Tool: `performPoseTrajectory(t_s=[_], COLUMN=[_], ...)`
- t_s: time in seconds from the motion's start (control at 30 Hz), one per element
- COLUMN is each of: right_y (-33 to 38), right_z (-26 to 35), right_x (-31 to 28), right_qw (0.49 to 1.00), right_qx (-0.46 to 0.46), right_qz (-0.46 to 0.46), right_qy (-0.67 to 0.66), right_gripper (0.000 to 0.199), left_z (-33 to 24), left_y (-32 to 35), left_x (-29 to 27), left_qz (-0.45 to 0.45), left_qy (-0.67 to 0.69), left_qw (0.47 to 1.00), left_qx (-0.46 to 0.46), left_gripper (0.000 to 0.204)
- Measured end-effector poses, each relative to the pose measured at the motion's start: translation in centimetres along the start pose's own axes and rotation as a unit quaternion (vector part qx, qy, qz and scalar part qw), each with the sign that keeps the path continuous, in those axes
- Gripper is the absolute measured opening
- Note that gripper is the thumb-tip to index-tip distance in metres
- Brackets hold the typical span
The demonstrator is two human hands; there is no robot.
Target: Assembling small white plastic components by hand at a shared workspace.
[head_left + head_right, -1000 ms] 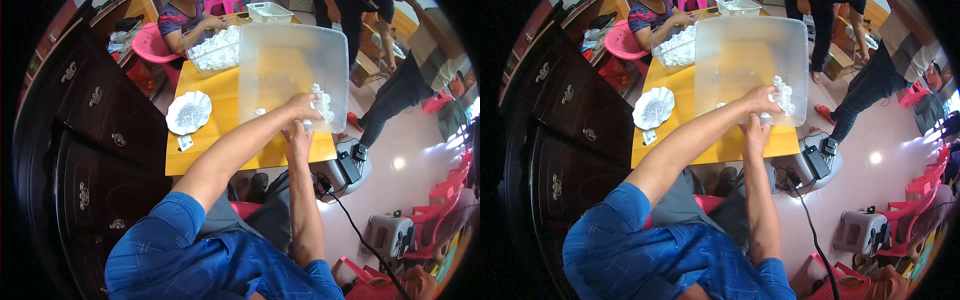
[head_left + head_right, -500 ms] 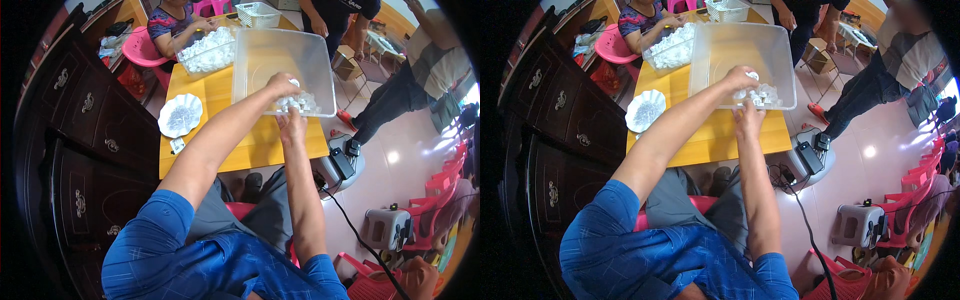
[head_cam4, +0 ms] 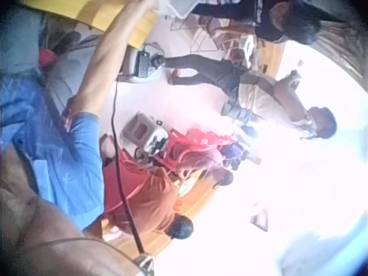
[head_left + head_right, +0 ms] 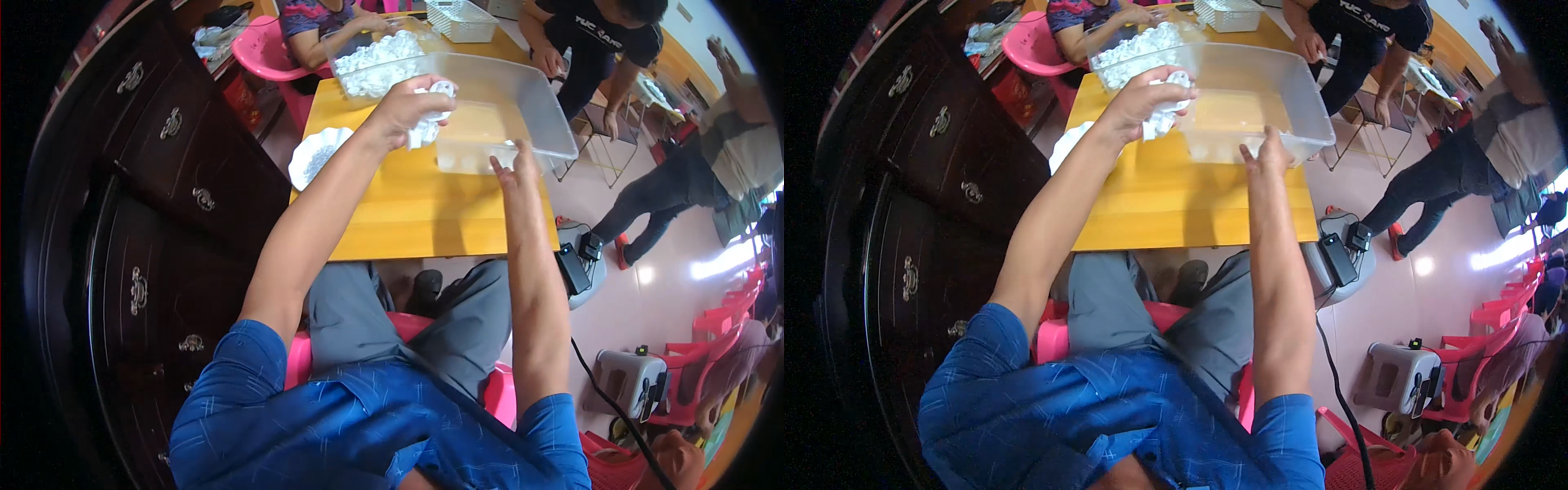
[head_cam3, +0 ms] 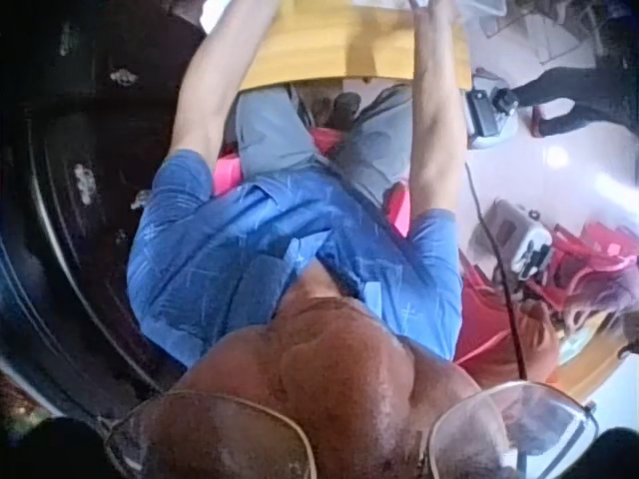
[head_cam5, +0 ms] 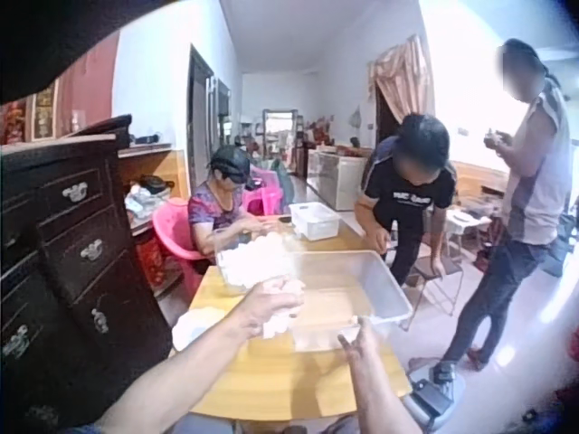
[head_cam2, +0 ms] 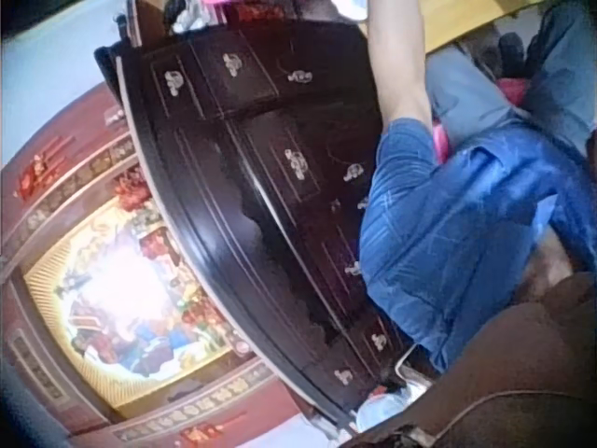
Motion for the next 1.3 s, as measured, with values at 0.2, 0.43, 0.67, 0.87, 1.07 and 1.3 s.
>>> performPoseTrajectory(t_s=[0.2,0.43,0.67,0.87,1.07,1.3], right_y=[5.5,12.2,14.8,15.3,14.3,13.2], right_z=[-1.5,-8.8,-12.6,-13.0,-12.5,-12.5], right_x=[-0.1,-4.1,-5.9,-4.9,-3.0,-3.1], right_qw=[0.999,0.898,0.697,0.634,0.596,0.535], right_qx=[-0.037,-0.368,-0.554,-0.559,-0.589,-0.591], right_qz=[-0.03,0.02,0.111,0.141,0.214,0.238], right_qy=[0.009,0.239,0.441,0.515,0.502,0.555], right_gripper=[0.08,0.061,0.06,0.062,0.052,0.036], left_z=[7.4,14.5,15.9,15.4,14.6,13.6], left_y=[4.2,6.8,7.6,8.6,9.9,14.4], left_x=[-6.1,-6.2,-5.3,-6.1,-8.8,-9.7], left_qz=[-0.104,-0.197,-0.168,-0.108,-0.091,-0.096], left_qy=[-0.106,-0.468,-0.548,-0.545,-0.498,-0.478], left_qw=[0.989,0.848,0.786,0.798,0.819,0.838], left_qx=[0.019,0.151,0.231,0.234,0.27,0.246], left_gripper=[0.029,0.03,0.036,0.063,0.072,0.079])
Point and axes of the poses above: each hand's wrist, its own y-axis away from the middle knuckle, its own x-axis out of the palm, z = x × y, the point moved 1 cm from there along -y, towards the middle knuckle, and after that the axes turned 10 degrees about -z, right-handed, at the moved point
